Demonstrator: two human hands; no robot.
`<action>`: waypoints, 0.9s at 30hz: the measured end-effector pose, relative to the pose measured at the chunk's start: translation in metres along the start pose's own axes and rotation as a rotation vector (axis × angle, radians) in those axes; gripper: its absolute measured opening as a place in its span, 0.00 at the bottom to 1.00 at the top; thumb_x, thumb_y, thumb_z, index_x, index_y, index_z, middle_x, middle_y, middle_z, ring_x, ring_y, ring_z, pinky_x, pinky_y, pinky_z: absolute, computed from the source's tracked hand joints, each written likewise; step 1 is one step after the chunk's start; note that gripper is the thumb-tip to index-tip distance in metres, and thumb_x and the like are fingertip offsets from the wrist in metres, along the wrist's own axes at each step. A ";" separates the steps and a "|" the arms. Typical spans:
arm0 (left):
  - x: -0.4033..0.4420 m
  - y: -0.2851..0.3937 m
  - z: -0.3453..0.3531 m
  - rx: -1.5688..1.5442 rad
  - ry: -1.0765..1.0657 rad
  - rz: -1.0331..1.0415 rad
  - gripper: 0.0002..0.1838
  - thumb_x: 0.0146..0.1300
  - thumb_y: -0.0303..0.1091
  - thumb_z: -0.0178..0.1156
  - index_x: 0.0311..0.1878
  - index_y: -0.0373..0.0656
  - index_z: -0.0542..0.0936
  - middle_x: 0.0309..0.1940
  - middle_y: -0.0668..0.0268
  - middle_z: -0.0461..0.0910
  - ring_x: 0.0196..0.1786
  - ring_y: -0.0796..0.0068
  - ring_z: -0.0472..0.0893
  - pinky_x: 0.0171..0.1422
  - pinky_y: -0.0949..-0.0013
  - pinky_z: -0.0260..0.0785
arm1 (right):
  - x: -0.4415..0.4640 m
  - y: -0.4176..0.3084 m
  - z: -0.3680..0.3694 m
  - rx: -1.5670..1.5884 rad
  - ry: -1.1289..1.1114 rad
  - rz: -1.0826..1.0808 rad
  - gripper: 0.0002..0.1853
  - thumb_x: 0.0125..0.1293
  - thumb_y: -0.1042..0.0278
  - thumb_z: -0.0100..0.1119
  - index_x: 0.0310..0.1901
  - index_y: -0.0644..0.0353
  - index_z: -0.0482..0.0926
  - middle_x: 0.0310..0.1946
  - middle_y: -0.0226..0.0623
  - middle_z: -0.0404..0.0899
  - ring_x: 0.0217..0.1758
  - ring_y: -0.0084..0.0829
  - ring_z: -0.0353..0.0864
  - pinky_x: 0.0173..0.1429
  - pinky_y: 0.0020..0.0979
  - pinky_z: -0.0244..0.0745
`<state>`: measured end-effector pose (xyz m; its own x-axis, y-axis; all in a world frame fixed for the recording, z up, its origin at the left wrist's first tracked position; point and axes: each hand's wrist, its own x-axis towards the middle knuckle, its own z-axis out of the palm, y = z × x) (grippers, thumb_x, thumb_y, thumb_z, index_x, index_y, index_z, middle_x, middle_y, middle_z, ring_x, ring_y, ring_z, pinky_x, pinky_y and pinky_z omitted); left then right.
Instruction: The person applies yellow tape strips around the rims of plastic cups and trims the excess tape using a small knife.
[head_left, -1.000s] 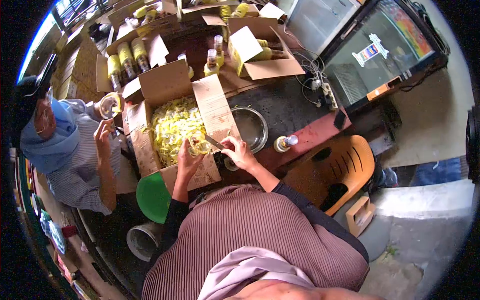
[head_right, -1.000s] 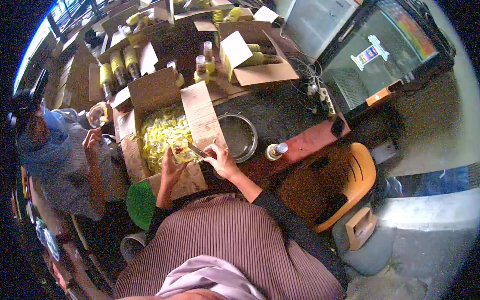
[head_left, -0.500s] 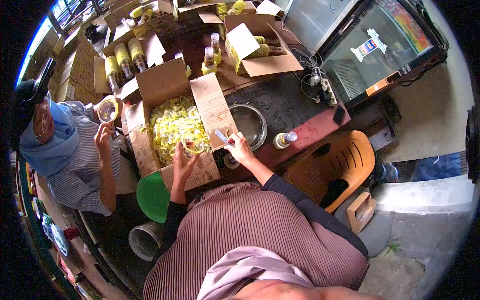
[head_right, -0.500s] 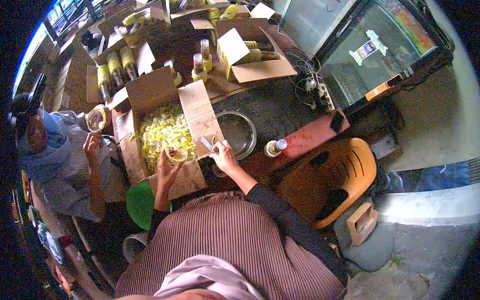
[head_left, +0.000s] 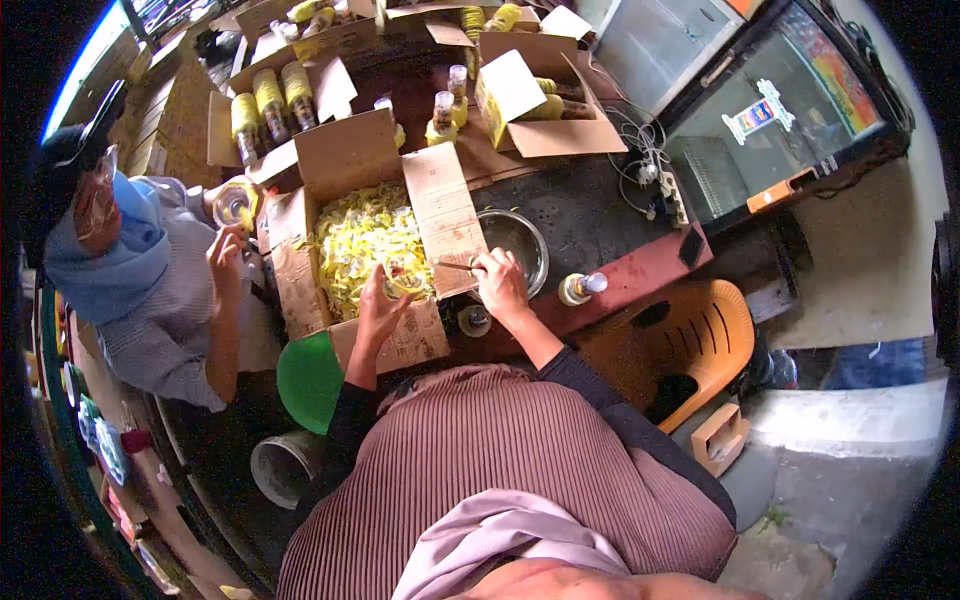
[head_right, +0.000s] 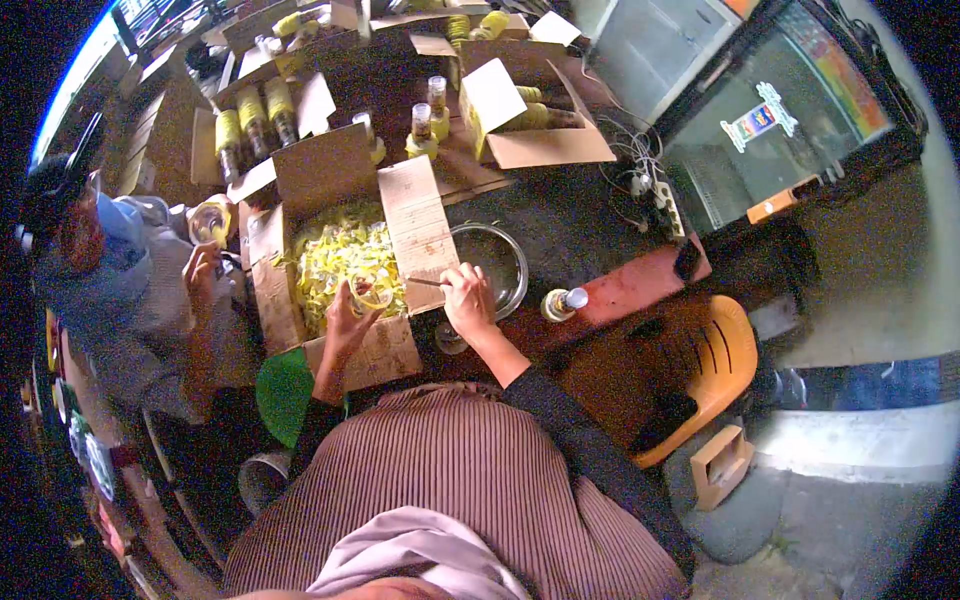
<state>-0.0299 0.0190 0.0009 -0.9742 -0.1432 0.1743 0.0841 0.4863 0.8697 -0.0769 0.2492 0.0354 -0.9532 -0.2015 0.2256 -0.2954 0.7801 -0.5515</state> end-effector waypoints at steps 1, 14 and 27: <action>0.002 -0.001 0.001 0.042 -0.013 -0.019 0.31 0.46 0.30 0.72 0.53 0.34 0.70 0.45 0.50 0.76 0.47 0.54 0.78 0.53 0.61 0.71 | 0.003 -0.007 -0.004 0.079 -0.010 0.007 0.03 0.55 0.70 0.63 0.30 0.58 0.79 0.33 0.42 0.76 0.43 0.45 0.75 0.48 0.41 0.71; 0.006 0.009 0.001 0.337 0.229 0.202 0.32 0.45 0.24 0.66 0.58 0.43 0.70 0.51 0.54 0.73 0.55 0.50 0.70 0.62 0.54 0.61 | 0.029 -0.028 0.013 0.984 -0.568 0.571 0.05 0.60 0.73 0.62 0.36 0.65 0.82 0.25 0.30 0.81 0.22 0.16 0.73 0.27 0.21 0.68; 0.009 0.006 -0.004 0.660 0.310 0.275 0.24 0.49 0.22 0.56 0.53 0.46 0.75 0.50 0.64 0.76 0.54 0.62 0.72 0.60 0.58 0.59 | 0.026 -0.064 0.010 0.537 -0.550 0.257 0.10 0.54 0.65 0.67 0.33 0.62 0.84 0.26 0.34 0.84 0.28 0.21 0.79 0.36 0.27 0.74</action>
<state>-0.0373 0.0173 0.0095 -0.8253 -0.1306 0.5494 0.0769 0.9378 0.3385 -0.0836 0.1886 0.0684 -0.8495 -0.4263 -0.3108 0.0793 0.4792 -0.8741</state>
